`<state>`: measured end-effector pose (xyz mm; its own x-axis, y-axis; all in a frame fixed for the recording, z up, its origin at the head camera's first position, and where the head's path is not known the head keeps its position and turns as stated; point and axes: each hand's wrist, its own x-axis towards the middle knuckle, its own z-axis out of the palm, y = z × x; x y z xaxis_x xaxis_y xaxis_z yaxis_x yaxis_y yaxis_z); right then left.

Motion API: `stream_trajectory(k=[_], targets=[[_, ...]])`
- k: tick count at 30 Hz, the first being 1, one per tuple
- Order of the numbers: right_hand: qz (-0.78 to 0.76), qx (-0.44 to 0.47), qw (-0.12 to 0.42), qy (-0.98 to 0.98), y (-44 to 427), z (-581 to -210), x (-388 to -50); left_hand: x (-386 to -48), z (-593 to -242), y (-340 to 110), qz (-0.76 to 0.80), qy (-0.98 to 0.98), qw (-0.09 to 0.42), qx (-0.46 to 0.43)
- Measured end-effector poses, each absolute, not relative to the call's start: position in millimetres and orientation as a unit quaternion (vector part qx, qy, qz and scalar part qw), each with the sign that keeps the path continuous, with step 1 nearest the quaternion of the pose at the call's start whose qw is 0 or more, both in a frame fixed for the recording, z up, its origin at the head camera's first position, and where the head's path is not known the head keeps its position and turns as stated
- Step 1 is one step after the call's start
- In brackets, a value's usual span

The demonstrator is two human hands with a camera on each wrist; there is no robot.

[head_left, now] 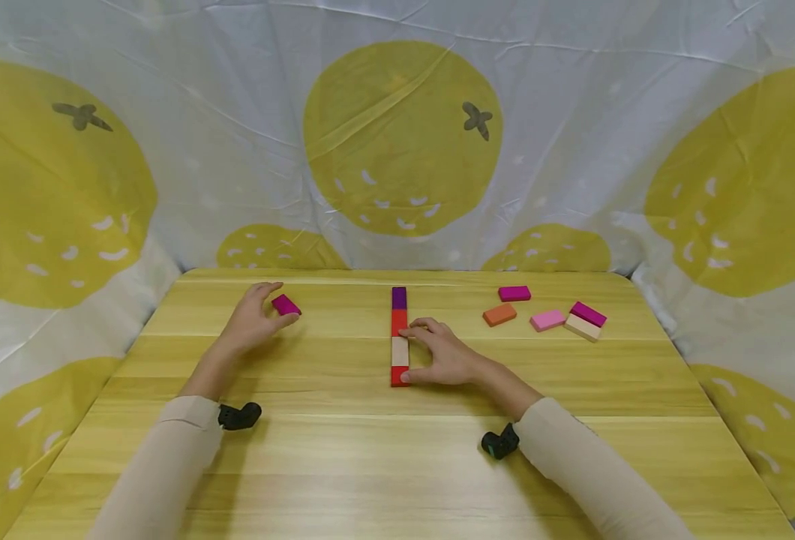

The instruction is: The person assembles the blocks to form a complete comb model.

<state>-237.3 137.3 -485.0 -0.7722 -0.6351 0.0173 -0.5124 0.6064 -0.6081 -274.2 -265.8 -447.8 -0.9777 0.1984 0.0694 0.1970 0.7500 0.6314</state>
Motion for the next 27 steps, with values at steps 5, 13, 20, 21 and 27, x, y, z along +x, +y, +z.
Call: stream_trajectory(k=[5, 13, 20, 21, 27], targets=[[-0.299, -0.32, 0.095, 0.894, 138, -484, -238, -278, -452, -269, 0.323, 0.941, 0.025, 0.094], [-0.302, -0.318, 0.097, 0.893, 133, -483, -238, -284, -455, -276, 0.322, 0.942, 0.035, 0.083], [-0.305, -0.314, 0.098, 0.894, 132, -485, -238, -285, -459, -279, 0.337, 0.938, 0.044, 0.074], [-0.306, -0.313, 0.097, 0.894, 132, -485, -237, -285, -459, -279, 0.339, 0.937, 0.046, 0.073], [-0.302, -0.315, 0.098, 0.894, 136, -485, -237, -281, -457, -276, 0.351, 0.932, 0.051, 0.078]])
